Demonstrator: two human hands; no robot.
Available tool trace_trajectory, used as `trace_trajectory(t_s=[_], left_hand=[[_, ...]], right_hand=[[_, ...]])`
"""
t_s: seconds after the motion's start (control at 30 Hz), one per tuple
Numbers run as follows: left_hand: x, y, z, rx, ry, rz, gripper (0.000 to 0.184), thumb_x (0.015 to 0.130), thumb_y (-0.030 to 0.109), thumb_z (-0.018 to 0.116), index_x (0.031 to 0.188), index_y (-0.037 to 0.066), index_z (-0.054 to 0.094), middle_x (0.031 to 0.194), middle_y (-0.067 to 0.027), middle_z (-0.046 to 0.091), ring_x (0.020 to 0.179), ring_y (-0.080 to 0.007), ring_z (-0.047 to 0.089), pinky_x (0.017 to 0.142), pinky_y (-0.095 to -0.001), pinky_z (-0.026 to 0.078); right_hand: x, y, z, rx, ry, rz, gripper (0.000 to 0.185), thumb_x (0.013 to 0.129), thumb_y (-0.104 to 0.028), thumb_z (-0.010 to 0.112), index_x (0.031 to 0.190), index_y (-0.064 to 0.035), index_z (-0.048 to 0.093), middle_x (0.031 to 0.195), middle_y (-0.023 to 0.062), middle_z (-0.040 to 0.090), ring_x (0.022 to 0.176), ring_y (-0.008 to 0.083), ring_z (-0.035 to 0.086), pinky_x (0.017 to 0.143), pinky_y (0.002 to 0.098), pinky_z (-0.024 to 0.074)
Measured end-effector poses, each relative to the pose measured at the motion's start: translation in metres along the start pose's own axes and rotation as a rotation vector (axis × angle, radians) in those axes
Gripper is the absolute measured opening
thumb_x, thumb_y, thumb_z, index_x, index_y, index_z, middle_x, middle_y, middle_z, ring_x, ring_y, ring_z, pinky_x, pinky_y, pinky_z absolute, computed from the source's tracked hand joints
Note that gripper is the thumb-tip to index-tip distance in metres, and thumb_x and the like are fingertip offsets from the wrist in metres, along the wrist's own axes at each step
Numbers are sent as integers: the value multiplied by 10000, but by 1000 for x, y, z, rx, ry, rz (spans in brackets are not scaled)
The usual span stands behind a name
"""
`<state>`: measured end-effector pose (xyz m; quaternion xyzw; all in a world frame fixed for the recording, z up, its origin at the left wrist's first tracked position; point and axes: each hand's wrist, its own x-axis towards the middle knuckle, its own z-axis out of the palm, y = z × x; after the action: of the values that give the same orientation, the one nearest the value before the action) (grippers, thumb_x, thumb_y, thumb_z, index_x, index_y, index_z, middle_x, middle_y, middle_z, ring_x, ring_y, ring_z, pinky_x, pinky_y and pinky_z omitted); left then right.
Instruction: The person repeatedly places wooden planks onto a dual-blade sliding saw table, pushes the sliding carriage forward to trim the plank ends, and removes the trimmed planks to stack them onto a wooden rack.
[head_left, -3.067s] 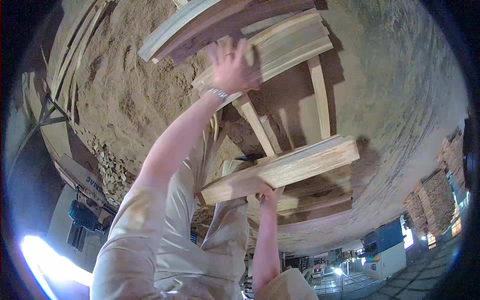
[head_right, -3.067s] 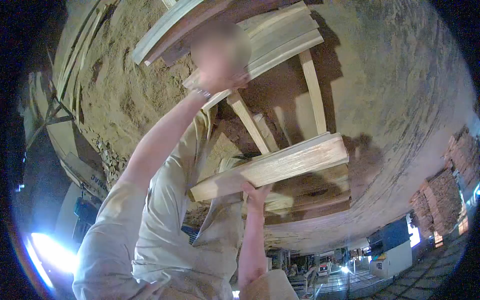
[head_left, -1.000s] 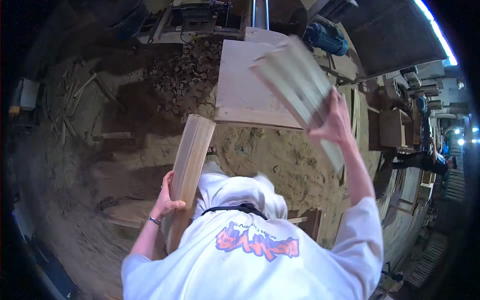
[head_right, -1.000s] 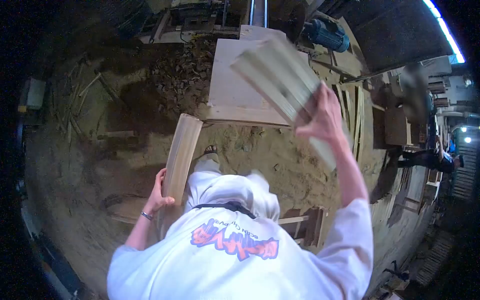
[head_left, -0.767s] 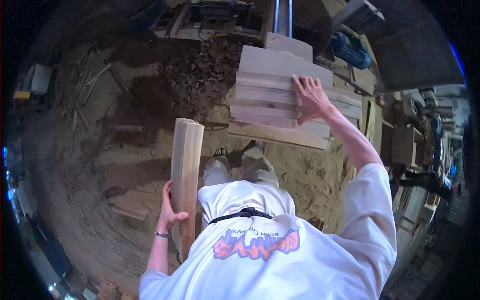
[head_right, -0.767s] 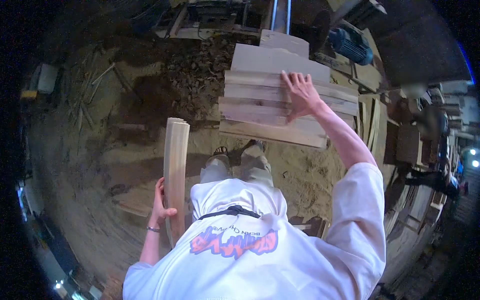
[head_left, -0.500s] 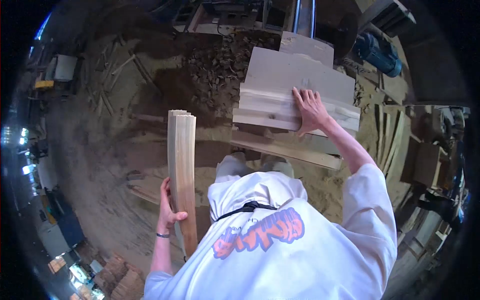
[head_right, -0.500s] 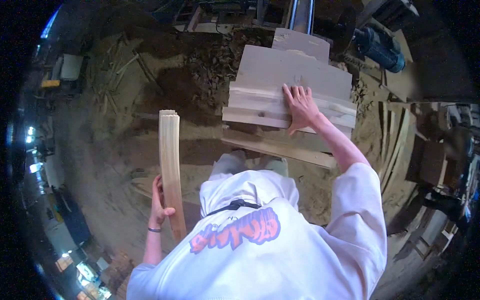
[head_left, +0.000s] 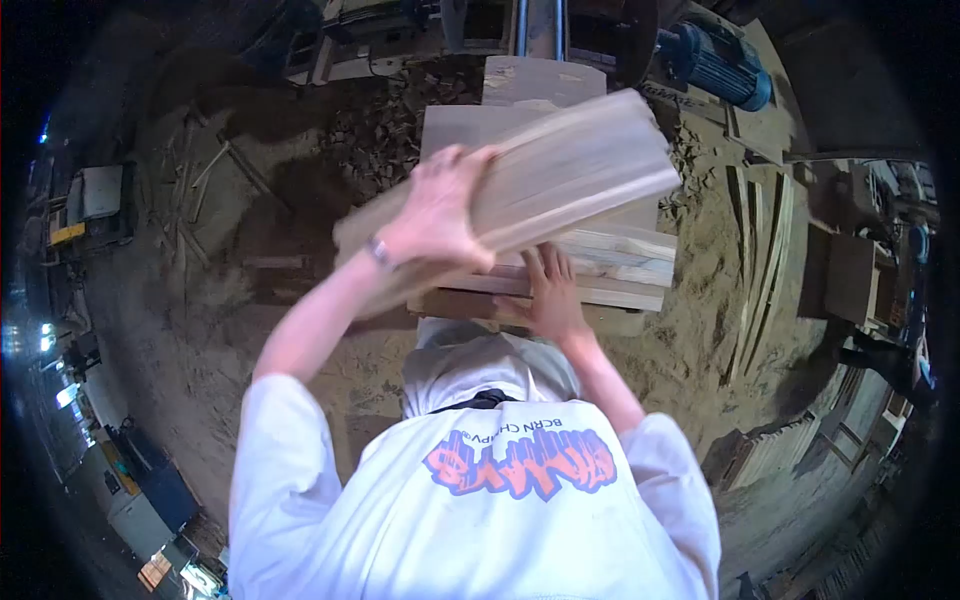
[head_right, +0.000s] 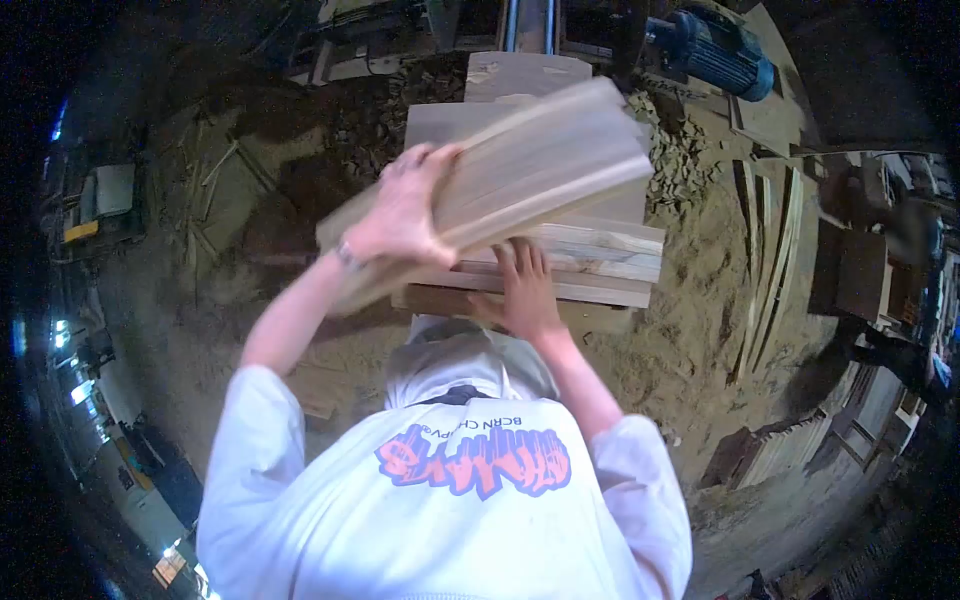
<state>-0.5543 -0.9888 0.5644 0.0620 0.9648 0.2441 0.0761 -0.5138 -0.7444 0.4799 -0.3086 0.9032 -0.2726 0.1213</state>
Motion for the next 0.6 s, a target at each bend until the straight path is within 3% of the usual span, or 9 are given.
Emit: trace_trajectory(t_s=[0.03,0.1,0.17,0.23,0.3,0.4,0.5,0.53,0.6], left_hand=[[33,3,9,37,-68,46,1241,399,433,805,1464,120,250,1377,-309,365,1325,-446,325,1089,-542,269],[90,11,31,183,-152,150,1313,387,444,825,1500,133,202,1377,-326,374,1311,-460,333,1056,-587,265],[129,16,49,290,-204,233,1351,378,458,838,1516,143,181,1376,-337,375,1312,-460,333,1044,-600,269],[155,23,55,377,-267,286,1375,380,473,845,1526,150,156,1376,-347,374,1323,-459,326,1048,-615,271],[163,22,69,347,-349,257,1382,419,474,864,1539,154,121,1409,-367,332,1365,-477,278,1084,-666,214],[161,19,79,248,-442,225,1385,480,485,878,1554,168,62,1469,-366,256,1394,-469,248,1096,-678,193],[145,0,85,140,-313,212,1169,612,465,843,1531,135,200,1483,-285,322,1383,-388,330,1120,-569,273],[134,-7,75,-47,-210,176,1016,662,409,819,1483,115,296,1445,-261,387,1338,-362,394,1098,-523,319],[98,-29,50,-406,-10,105,721,763,297,772,1387,74,489,1369,-213,516,1248,-309,522,1055,-433,411]], right_hand=[[-16,-3,-2,115,-35,83,783,733,-483,769,1331,-52,507,1297,211,520,1237,392,466,1074,530,332],[-46,10,-17,188,176,65,407,739,-229,806,1076,-57,658,1070,117,649,1009,293,604,880,411,483],[-80,40,-19,169,375,171,331,739,-184,806,1007,-52,662,961,110,659,963,254,610,845,390,486],[-102,65,-38,124,541,320,336,735,-153,811,1013,-45,657,958,105,653,949,254,616,833,372,493],[-114,88,-49,-40,723,480,338,783,-206,788,1045,-34,661,941,97,651,926,269,627,839,370,497],[-106,121,-60,-292,738,607,392,856,-303,737,1101,-9,651,1014,111,665,915,263,632,850,364,497],[-115,169,-39,335,479,825,483,906,-397,676,1134,26,639,1015,116,675,890,195,610,842,330,481],[-111,167,-53,477,225,919,500,923,-415,654,1109,49,643,978,86,678,860,117,567,814,276,459],[-108,173,-64,567,141,899,479,930,-399,650,1103,47,650,934,55,669,848,96,546,803,257,446]])
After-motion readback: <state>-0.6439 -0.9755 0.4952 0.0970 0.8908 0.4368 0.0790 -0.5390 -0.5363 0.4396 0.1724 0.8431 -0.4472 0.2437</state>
